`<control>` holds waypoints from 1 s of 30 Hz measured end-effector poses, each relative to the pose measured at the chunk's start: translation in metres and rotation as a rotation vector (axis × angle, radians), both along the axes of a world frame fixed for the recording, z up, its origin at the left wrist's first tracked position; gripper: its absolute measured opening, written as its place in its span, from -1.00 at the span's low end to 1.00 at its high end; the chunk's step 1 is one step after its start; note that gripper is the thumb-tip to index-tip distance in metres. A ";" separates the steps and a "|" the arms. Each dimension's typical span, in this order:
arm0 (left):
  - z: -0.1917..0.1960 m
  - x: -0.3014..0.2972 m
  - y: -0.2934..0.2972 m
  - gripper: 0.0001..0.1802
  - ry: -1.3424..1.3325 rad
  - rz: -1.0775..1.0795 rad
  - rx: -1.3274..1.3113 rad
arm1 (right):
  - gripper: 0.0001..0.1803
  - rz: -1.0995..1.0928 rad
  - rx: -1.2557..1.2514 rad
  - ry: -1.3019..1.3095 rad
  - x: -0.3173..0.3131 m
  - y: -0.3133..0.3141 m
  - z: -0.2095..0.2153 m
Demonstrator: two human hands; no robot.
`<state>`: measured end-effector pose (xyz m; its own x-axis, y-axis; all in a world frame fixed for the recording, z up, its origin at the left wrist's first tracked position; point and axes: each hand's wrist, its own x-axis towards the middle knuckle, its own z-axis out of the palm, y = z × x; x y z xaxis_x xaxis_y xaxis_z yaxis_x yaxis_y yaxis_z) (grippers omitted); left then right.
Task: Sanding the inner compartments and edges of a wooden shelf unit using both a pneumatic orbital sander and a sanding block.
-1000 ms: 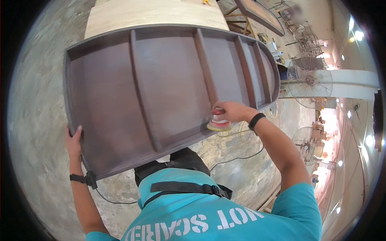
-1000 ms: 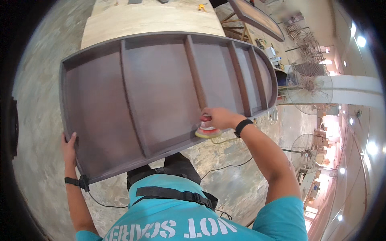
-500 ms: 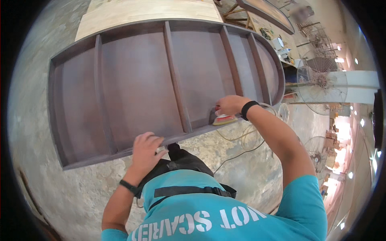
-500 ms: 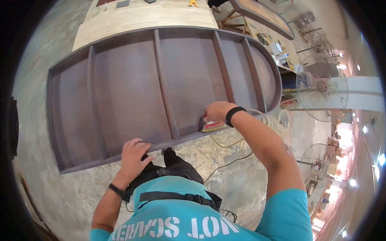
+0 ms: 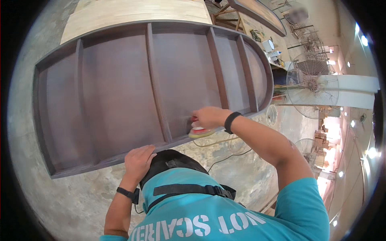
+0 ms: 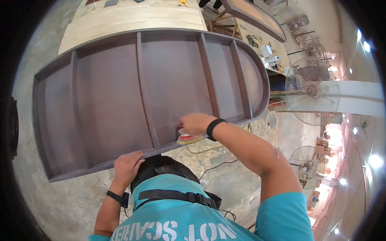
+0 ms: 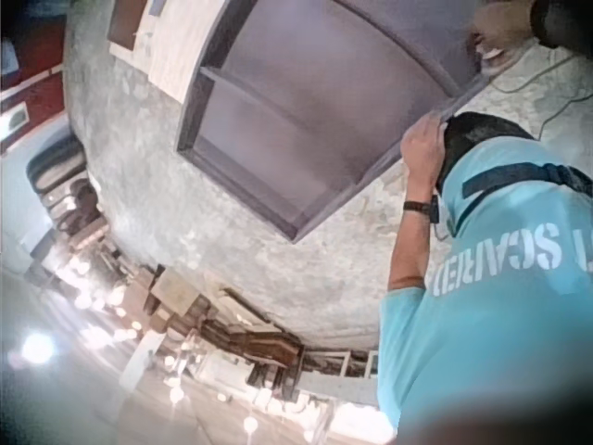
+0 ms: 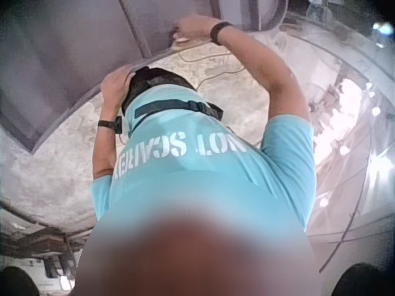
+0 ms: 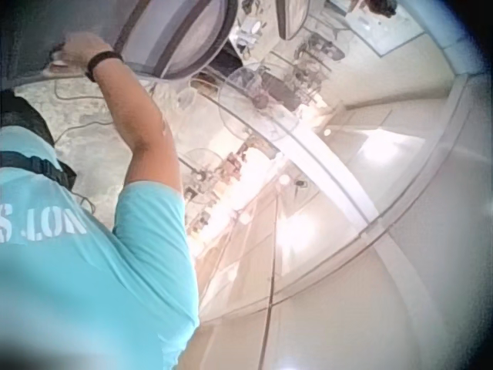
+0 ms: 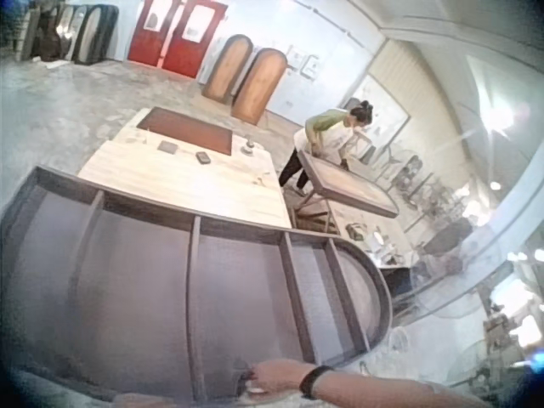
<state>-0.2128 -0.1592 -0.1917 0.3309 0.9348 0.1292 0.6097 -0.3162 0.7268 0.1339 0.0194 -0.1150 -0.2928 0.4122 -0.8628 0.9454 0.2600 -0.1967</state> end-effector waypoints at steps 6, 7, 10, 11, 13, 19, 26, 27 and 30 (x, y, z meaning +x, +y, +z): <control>-0.004 -0.001 0.002 -0.64 -0.018 0.005 -0.028 | -0.46 -0.006 0.036 -0.136 0.088 0.007 -0.005; -0.003 0.000 0.003 -0.65 -0.026 0.004 -0.032 | -0.46 -0.018 0.051 -0.158 0.094 0.009 -0.006; -0.003 0.004 0.006 -0.65 -0.032 0.002 -0.042 | -0.46 -0.034 0.014 -0.202 0.100 0.015 -0.006; -0.003 0.006 0.007 -0.66 -0.032 -0.001 -0.046 | -0.46 -0.035 0.015 -0.201 0.102 0.017 -0.003; -0.002 0.007 0.006 -0.63 -0.028 -0.001 -0.046 | -0.47 -0.073 -0.044 -0.093 0.094 0.023 0.018; 0.019 0.044 0.017 -0.46 -0.011 0.016 -0.072 | -0.48 -0.220 0.186 0.049 0.159 0.028 0.073; 0.021 0.180 0.046 -0.44 -0.040 -0.209 -0.014 | -0.44 -0.137 0.112 -0.137 0.303 0.040 0.054; 0.007 0.204 0.042 -0.53 -0.065 -0.215 -0.034 | -0.44 -0.129 0.107 -0.122 0.316 0.039 0.045; -0.015 0.270 0.038 -0.61 -0.080 -0.183 -0.040 | -0.43 -0.045 0.055 -0.019 0.335 0.041 0.019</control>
